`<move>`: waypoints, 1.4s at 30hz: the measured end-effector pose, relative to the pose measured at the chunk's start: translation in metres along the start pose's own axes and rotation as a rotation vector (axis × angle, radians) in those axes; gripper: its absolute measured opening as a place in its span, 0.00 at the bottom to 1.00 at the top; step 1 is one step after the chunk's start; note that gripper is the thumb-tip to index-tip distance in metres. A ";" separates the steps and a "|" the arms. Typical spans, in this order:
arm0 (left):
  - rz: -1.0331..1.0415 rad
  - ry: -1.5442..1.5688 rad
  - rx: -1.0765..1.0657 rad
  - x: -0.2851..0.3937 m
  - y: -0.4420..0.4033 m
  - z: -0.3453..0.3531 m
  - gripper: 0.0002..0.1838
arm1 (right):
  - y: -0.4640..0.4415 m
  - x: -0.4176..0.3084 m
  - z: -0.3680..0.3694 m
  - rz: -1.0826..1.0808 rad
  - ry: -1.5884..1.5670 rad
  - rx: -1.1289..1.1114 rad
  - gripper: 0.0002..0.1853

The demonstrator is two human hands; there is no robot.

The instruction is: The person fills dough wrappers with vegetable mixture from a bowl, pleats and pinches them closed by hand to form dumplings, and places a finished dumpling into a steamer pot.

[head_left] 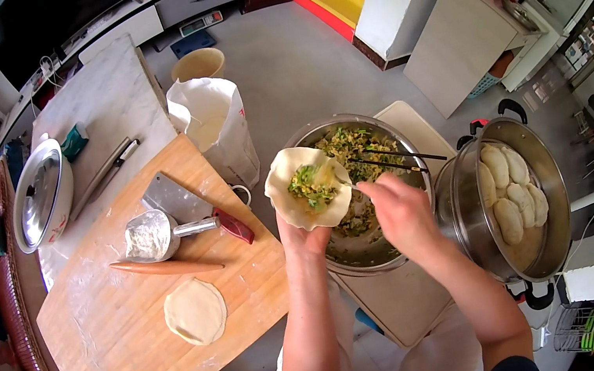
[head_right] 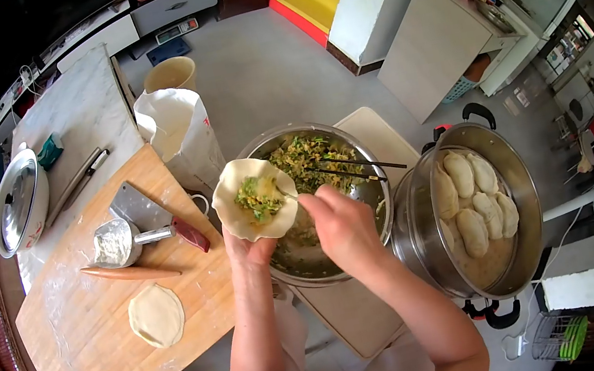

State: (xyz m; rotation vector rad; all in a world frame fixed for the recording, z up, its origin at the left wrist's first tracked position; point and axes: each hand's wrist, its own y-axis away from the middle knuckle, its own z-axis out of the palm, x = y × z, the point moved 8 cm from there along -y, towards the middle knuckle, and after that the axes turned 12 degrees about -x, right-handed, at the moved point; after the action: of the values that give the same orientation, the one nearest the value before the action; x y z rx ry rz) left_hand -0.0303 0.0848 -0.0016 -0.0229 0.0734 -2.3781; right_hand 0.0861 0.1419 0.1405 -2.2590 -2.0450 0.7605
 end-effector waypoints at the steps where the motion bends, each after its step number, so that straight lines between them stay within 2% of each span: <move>1: 0.001 0.021 0.001 -0.002 0.000 -0.001 0.24 | 0.001 -0.005 0.001 -0.042 0.097 -0.003 0.16; 4: -0.001 0.064 -0.010 -0.004 -0.002 -0.006 0.22 | 0.003 -0.017 0.003 -0.161 0.352 0.022 0.18; 10: -0.005 0.167 0.029 -0.002 -0.003 -0.013 0.20 | -0.002 -0.017 -0.016 -0.165 0.278 0.069 0.18; 13: 0.029 0.135 0.048 0.010 -0.002 -0.020 0.21 | 0.003 -0.006 -0.034 -0.034 0.117 0.110 0.16; 15: 0.068 0.115 -0.042 0.022 -0.002 -0.013 0.23 | 0.012 0.019 -0.029 0.156 0.080 -0.025 0.16; 16: 0.064 0.086 -0.101 0.026 -0.002 -0.004 0.23 | 0.017 0.036 -0.021 0.315 0.084 -0.127 0.12; 17: 0.064 0.057 -0.163 0.032 -0.004 0.003 0.23 | 0.026 0.052 -0.009 0.379 0.125 -0.232 0.10; 19: -0.013 0.064 -0.392 0.038 -0.015 0.012 0.25 | 0.046 0.088 0.026 0.499 0.204 -0.444 0.07; 21: 0.092 0.026 -0.115 0.044 -0.005 -0.004 0.26 | 0.061 0.113 0.056 0.635 0.195 -0.590 0.08; 22: 0.110 -0.004 -0.083 0.044 -0.003 -0.002 0.27 | 0.066 0.122 0.068 0.702 0.190 -0.662 0.08; 25: 0.082 -0.016 -0.154 0.044 -0.004 0.004 0.27 | 0.061 0.133 0.090 0.748 0.062 -0.561 0.10; 29: 0.110 0.007 -0.059 0.044 -0.003 -0.003 0.26 | 0.051 0.136 0.138 0.612 -0.184 -0.428 0.14; 34: 0.115 -0.004 -0.045 0.045 -0.001 -0.006 0.27 | 0.053 0.127 0.148 0.605 -0.385 -0.259 0.13; 36: 0.121 -0.011 -0.049 0.046 0.000 -0.006 0.27 | 0.060 0.129 0.146 0.609 -0.537 -0.190 0.13; 40: 0.083 -0.031 -0.168 0.043 -0.003 0.003 0.26 | 0.064 0.128 0.119 0.638 -0.576 -0.182 0.12; 42: 0.112 -0.039 -0.008 0.043 0.001 -0.010 0.26 | 0.059 0.122 0.097 0.603 -0.563 -0.157 0.12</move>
State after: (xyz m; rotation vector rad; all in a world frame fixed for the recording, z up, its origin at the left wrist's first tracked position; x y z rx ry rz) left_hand -0.0611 0.0548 -0.0114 -0.0680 0.0643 -2.2647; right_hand 0.1120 0.2170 -0.0059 -3.0802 -1.5879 1.4528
